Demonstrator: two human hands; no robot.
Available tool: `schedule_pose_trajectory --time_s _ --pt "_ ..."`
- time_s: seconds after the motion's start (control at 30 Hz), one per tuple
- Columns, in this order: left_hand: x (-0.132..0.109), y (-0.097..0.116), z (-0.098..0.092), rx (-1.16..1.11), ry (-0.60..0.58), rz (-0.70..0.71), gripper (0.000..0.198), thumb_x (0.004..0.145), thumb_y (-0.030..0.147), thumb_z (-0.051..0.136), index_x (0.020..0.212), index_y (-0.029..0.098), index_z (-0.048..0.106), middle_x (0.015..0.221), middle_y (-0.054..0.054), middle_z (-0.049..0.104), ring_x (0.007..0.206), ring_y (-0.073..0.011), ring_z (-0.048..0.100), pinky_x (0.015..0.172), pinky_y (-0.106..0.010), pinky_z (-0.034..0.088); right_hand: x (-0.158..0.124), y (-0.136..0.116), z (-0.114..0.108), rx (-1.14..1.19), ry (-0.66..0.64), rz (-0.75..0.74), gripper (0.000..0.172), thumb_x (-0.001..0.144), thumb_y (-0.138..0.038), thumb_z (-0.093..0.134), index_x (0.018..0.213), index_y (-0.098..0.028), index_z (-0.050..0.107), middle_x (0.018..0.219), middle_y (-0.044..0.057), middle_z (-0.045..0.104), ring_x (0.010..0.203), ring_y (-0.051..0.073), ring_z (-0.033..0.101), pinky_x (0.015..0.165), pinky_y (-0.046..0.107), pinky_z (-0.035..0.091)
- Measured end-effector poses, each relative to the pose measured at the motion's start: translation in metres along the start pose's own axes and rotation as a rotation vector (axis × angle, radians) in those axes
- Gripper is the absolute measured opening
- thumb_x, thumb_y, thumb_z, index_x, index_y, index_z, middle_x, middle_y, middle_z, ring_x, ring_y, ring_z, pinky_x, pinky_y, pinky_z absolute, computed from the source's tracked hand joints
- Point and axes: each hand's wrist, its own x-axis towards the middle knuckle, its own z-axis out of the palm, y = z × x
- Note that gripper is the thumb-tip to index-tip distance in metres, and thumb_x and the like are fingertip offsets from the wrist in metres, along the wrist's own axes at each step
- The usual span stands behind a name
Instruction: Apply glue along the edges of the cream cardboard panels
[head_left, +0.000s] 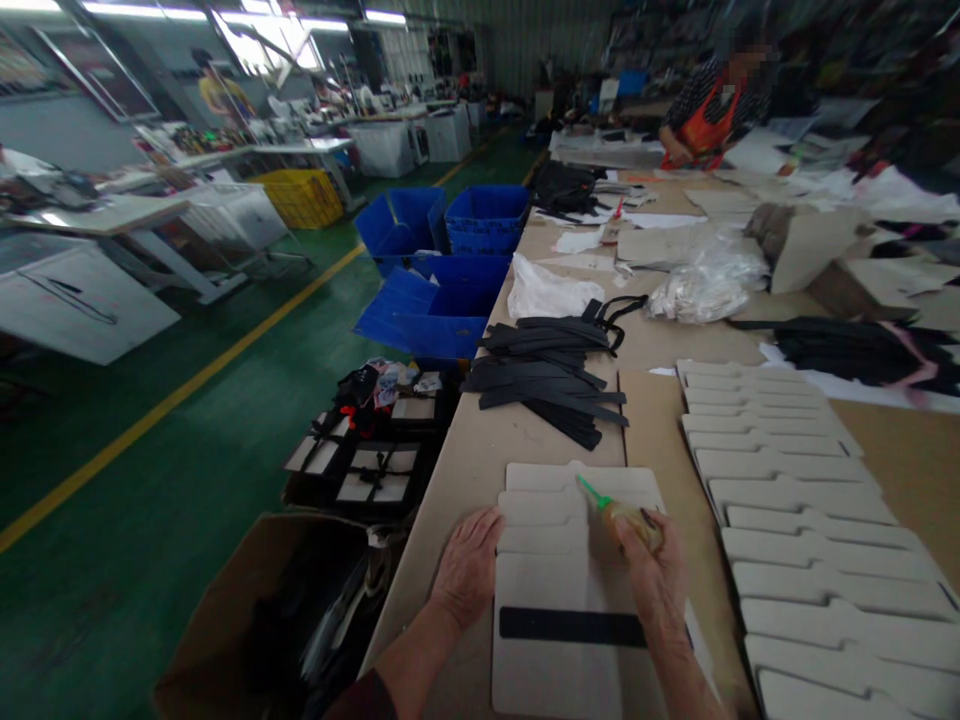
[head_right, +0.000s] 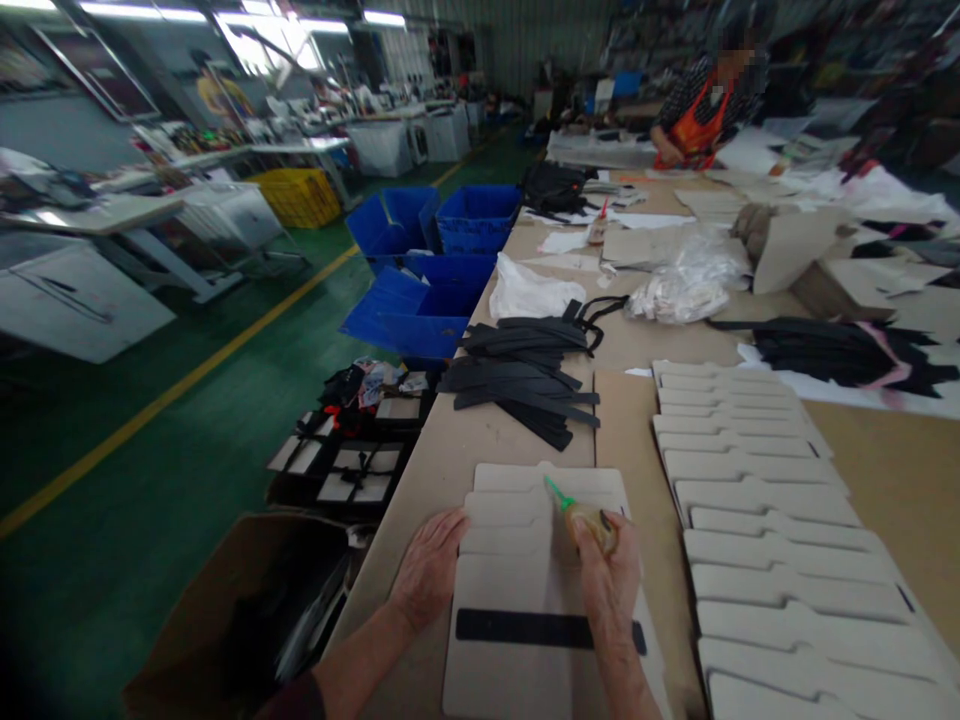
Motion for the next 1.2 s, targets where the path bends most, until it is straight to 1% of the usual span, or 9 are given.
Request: schedule_pose_trajectory --time_s 0.2,0.33,0.47,0.63,0.77,0.83,0.9,1.1,1.2 --pt "0.000 0.004 -0.004 -0.015 -0.001 -0.013 0.052 0.087 0.011 0.046 0.137 0.021 0.050 0.141 -0.008 0.053 0.131 -0.0232 0.044 0.112 -0.042 0.036 -0.007 -0.015 0.014 -0.026 -0.016 -0.011 0.056 0.069 -0.059 0.068 0.106 -0.018 0.057 0.104 0.008 0.058 0.094 0.026 0.055 0.085 0.040 0.044" --pt "0.000 0.003 -0.003 -0.020 -0.004 -0.017 0.051 0.087 0.010 0.045 0.137 0.021 0.050 0.141 -0.007 0.053 0.131 -0.0233 0.044 0.112 -0.043 0.036 -0.013 -0.018 0.026 -0.033 -0.074 -0.047 0.052 0.072 -0.056 0.066 0.106 -0.019 0.056 0.104 0.007 0.058 0.093 0.025 0.055 0.085 0.039 0.045" --pt "0.000 0.003 -0.001 -0.020 -0.007 -0.022 0.051 0.086 0.009 0.045 0.136 0.020 0.051 0.142 -0.007 0.053 0.131 -0.0235 0.044 0.112 -0.043 0.036 -0.023 -0.018 0.040 0.027 -0.109 -0.097 0.049 0.074 -0.055 0.065 0.105 -0.019 0.055 0.102 0.007 0.057 0.094 0.025 0.055 0.086 0.039 0.045" --pt "0.000 0.003 -0.002 -0.020 -0.016 -0.022 0.051 0.086 0.009 0.046 0.136 0.020 0.052 0.142 -0.007 0.053 0.131 -0.0232 0.044 0.112 -0.043 0.037 -0.035 -0.023 0.056 0.074 -0.168 -0.110 0.046 0.077 -0.052 0.064 0.107 -0.019 0.054 0.105 0.008 0.058 0.095 0.024 0.055 0.086 0.039 0.045" --pt "0.000 0.003 -0.002 -0.022 -0.017 -0.021 0.050 0.088 0.012 0.046 0.136 0.021 0.051 0.142 -0.007 0.053 0.131 -0.0233 0.044 0.112 -0.043 0.037 -0.039 -0.029 0.063 0.064 -0.204 -0.164 0.042 0.079 -0.050 0.062 0.106 -0.019 0.055 0.104 0.008 0.058 0.097 0.024 0.055 0.089 0.039 0.044" --pt "0.000 0.003 -0.001 -0.023 -0.015 -0.024 0.049 0.089 0.013 0.046 0.137 0.022 0.051 0.142 -0.007 0.053 0.131 -0.0234 0.044 0.111 -0.043 0.037 -0.037 -0.028 0.061 0.052 -0.194 -0.191 0.043 0.079 -0.051 0.062 0.106 -0.019 0.054 0.105 0.008 0.057 0.098 0.024 0.054 0.090 0.040 0.044" --pt "0.000 0.003 0.000 -0.025 -0.014 -0.025 0.050 0.089 0.013 0.046 0.138 0.022 0.050 0.142 -0.007 0.053 0.131 -0.0236 0.044 0.111 -0.043 0.037 -0.031 -0.026 0.054 0.015 -0.149 -0.207 0.044 0.078 -0.052 0.062 0.106 -0.019 0.054 0.106 0.008 0.056 0.099 0.025 0.054 0.091 0.041 0.044" --pt "-0.001 0.003 0.000 -0.025 -0.022 -0.022 0.051 0.087 0.010 0.046 0.137 0.020 0.051 0.143 -0.007 0.053 0.131 -0.0236 0.044 0.112 -0.042 0.037 -0.006 -0.013 0.014 -0.158 -0.013 -0.205 0.047 0.076 -0.056 0.062 0.106 -0.021 0.054 0.106 0.009 0.056 0.099 0.028 0.053 0.090 0.043 0.042" --pt "-0.002 0.003 -0.001 -0.022 -0.028 -0.022 0.051 0.087 0.010 0.046 0.137 0.021 0.051 0.143 -0.006 0.052 0.131 -0.0235 0.043 0.112 -0.042 0.036 0.001 -0.010 0.001 -0.186 0.027 -0.229 0.048 0.075 -0.059 0.061 0.103 -0.020 0.055 0.105 0.011 0.056 0.100 0.030 0.052 0.089 0.045 0.041"
